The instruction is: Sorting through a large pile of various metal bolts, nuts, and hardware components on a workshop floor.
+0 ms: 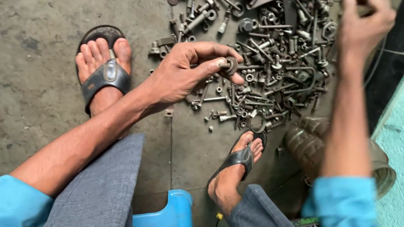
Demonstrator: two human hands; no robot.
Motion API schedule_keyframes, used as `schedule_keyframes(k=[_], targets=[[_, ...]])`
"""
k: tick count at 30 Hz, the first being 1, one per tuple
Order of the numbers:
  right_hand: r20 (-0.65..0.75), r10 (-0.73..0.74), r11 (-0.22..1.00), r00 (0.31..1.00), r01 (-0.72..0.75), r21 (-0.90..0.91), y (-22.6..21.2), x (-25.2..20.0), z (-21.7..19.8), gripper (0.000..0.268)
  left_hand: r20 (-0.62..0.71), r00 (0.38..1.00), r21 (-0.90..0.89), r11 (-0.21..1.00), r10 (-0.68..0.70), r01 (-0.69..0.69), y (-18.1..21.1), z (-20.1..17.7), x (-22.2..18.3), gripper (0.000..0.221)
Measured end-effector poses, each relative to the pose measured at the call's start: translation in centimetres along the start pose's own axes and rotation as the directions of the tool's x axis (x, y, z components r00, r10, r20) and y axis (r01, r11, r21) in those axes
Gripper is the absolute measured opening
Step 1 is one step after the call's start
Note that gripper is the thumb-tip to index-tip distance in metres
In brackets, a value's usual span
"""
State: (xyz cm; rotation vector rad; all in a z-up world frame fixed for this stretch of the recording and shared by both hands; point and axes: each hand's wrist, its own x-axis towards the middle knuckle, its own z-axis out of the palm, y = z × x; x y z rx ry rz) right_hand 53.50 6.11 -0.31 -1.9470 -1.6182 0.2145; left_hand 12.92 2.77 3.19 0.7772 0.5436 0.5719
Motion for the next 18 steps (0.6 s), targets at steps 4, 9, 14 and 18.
schedule_keyframes(k=[4,9,14,18], targets=[[0.125,-0.369,0.886,0.921,0.389,-0.252,11.0,1.0,1.4,0.021,0.016,1.000,-0.071,0.997,-0.003,0.004,0.6,-0.5,-0.5,0.028],[0.113,-0.244,0.956,0.963,0.259,-0.138,17.2,-0.2,2.5,0.029,0.053,0.995,-0.164,0.982,-0.087,0.094,1.1,-0.1,-0.9,0.029],[0.117,0.015,0.984,0.993,0.006,-0.179,19.7,-0.5,2.3,0.018,0.067,0.995,-0.110,0.991,-0.071,0.078,0.9,-0.3,-1.3,0.030],[-0.005,0.413,0.883,0.911,-0.399,0.246,17.8,0.7,2.0,0.034,0.052,0.997,-0.112,0.991,-0.063,0.068,1.4,-0.5,-1.8,0.030]])
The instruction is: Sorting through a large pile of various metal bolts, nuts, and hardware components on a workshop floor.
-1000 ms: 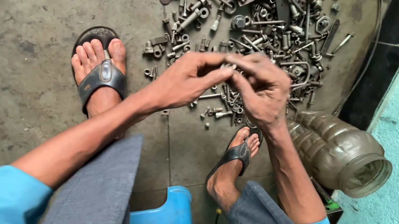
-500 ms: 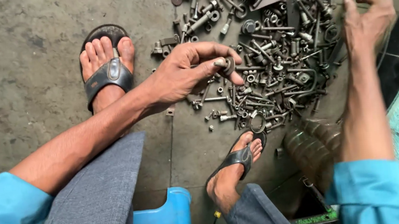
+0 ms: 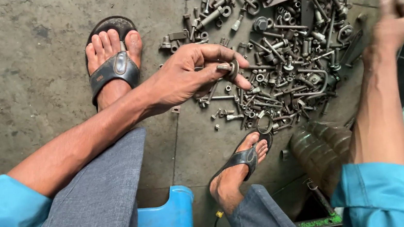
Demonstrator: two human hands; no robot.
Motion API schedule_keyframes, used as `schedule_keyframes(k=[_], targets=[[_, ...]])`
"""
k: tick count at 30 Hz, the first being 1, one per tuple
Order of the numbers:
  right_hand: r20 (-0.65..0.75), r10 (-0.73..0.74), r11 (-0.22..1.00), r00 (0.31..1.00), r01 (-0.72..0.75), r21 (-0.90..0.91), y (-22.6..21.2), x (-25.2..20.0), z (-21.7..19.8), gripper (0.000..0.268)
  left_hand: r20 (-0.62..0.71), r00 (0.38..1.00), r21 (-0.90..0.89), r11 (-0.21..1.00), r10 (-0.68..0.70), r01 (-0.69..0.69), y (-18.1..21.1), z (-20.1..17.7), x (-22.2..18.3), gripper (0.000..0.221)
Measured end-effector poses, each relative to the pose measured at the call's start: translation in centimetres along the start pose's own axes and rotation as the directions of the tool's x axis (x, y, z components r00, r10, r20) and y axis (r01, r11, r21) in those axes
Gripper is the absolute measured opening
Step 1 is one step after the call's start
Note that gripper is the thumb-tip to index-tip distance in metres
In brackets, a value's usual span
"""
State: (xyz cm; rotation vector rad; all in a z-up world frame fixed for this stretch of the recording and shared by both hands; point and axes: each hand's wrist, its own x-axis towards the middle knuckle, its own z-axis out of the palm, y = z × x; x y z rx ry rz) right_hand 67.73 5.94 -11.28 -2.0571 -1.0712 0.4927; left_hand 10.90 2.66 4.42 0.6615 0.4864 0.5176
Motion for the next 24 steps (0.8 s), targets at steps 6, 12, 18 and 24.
schedule_keyframes(k=[6,12,18,24], targets=[[0.401,0.171,0.328,0.900,-0.436,0.838,-7.6,-4.8,-3.1,0.033,-0.030,1.000,0.043,0.999,0.004,-0.002,0.2,0.4,-0.3,0.029],[0.329,0.150,0.343,0.932,-0.361,0.867,-9.9,-9.5,-5.0,0.024,-0.022,0.998,0.094,0.994,0.057,-0.055,0.2,0.3,-0.7,0.028],[0.572,-0.068,0.378,0.817,-0.510,0.773,-26.0,-22.2,0.5,0.023,0.076,0.984,0.054,0.985,0.160,-0.164,-0.5,0.1,-0.6,0.030],[0.519,-0.280,0.801,0.808,-0.101,0.590,-30.7,-28.5,1.8,0.028,0.083,0.983,0.134,0.975,0.164,-0.174,-0.2,0.5,-0.9,0.031]])
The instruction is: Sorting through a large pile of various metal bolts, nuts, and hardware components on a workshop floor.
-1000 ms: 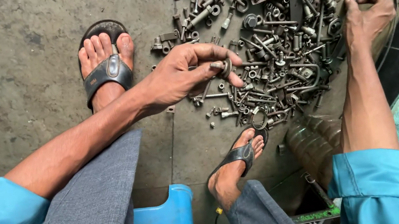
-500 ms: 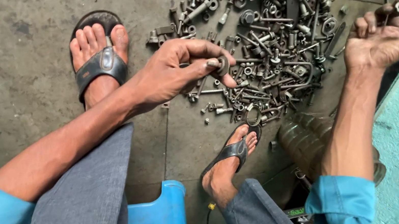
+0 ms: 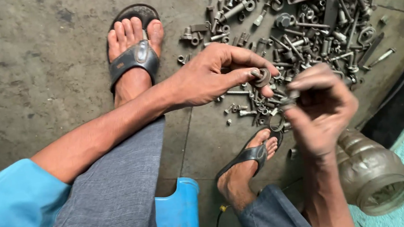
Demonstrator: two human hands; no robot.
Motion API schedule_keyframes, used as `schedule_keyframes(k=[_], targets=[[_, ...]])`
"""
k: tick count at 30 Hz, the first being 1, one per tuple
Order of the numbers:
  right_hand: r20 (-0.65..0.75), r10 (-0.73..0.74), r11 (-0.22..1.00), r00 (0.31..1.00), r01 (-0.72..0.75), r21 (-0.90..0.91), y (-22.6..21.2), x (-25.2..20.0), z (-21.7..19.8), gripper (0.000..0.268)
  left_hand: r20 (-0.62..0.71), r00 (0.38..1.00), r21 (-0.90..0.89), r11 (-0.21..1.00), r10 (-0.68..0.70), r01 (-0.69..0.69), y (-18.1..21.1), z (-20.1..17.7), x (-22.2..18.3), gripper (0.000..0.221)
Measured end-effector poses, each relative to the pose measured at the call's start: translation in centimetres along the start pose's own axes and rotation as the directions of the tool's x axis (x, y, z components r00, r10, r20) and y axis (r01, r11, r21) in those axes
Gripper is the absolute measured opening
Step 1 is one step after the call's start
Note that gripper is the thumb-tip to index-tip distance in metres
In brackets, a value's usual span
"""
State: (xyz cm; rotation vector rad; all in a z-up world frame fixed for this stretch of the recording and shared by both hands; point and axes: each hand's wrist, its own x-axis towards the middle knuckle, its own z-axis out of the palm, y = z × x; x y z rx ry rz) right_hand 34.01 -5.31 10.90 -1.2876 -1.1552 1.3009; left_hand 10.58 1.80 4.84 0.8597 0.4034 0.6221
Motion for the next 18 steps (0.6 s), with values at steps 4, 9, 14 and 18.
schedule_keyframes(k=[4,9,14,18], targets=[[0.071,-0.043,0.954,0.997,0.062,-0.294,-2.3,1.8,2.8,0.031,-0.054,0.998,0.186,0.983,0.014,-0.004,0.2,0.3,-0.1,0.027],[0.206,-0.163,0.649,0.965,0.262,-0.714,-1.8,1.2,2.5,0.034,-0.169,0.981,0.578,0.816,0.098,0.018,1.1,0.6,-0.8,0.028],[0.184,-0.174,0.699,0.967,0.253,-0.669,-1.6,1.0,2.0,0.037,-0.141,0.973,0.682,0.731,0.180,-0.037,1.0,0.9,-0.5,0.028],[0.186,-0.180,0.685,0.966,0.259,-0.681,-1.5,1.1,1.9,0.036,-0.084,0.961,0.698,0.704,0.263,-0.132,0.5,0.5,-0.8,0.031]])
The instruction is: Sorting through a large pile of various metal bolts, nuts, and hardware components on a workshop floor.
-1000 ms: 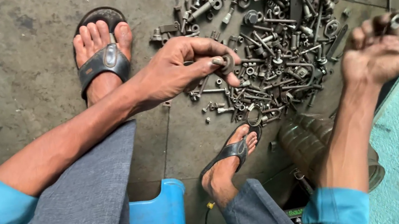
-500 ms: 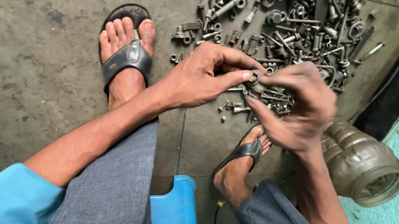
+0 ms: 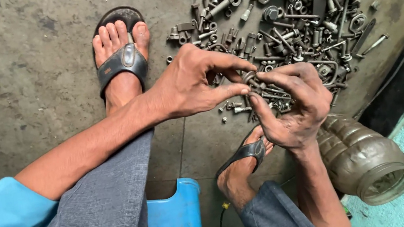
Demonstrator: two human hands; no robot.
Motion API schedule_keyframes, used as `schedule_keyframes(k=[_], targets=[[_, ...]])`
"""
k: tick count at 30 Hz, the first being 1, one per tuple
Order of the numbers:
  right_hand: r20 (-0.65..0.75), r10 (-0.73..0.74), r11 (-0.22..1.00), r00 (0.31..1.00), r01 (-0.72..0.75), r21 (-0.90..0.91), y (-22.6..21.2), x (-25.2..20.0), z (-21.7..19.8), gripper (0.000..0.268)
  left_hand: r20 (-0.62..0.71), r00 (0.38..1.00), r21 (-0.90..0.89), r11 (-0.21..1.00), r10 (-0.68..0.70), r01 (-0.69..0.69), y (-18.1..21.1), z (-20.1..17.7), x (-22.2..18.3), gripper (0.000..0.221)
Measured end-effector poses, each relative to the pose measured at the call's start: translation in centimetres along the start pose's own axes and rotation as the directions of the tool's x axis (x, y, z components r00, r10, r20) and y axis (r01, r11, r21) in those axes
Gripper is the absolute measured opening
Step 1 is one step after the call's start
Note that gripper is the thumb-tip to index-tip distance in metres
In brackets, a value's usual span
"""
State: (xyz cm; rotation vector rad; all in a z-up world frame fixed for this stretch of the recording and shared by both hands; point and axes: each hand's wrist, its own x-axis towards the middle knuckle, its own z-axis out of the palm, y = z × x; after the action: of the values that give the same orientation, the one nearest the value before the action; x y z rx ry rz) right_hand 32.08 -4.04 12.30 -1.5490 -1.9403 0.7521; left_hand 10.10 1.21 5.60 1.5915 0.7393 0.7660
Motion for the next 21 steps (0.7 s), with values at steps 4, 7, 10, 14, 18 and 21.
schedule_keyframes(k=[4,7,10,14,18,21], targets=[[0.018,0.031,0.986,0.999,-0.034,0.164,1.2,-1.3,0.3,0.034,0.023,1.000,-0.090,0.996,0.017,-0.015,0.3,-0.4,0.2,0.035],[0.086,0.242,0.832,0.966,-0.253,0.494,2.6,-3.2,1.1,0.030,0.041,0.999,-0.114,0.993,0.004,0.001,0.9,-0.7,0.4,0.035],[0.131,0.328,0.709,0.936,-0.335,0.620,3.8,-4.7,2.3,0.029,0.034,0.998,-0.066,0.996,0.061,-0.058,1.7,-1.2,0.5,0.034],[0.167,0.387,0.459,0.907,-0.346,0.818,2.9,-4.1,3.3,0.032,0.077,0.993,0.131,0.987,0.084,-0.094,3.0,-2.1,0.1,0.037],[0.262,0.456,0.309,0.851,-0.427,0.850,3.7,-4.9,4.0,0.033,0.119,0.987,0.199,0.971,0.110,-0.132,3.6,-2.7,-0.3,0.034],[0.274,0.457,0.299,0.846,-0.436,0.849,4.1,-5.2,4.5,0.032,0.158,0.983,0.269,0.953,0.098,-0.139,3.6,-2.8,-0.4,0.032]])
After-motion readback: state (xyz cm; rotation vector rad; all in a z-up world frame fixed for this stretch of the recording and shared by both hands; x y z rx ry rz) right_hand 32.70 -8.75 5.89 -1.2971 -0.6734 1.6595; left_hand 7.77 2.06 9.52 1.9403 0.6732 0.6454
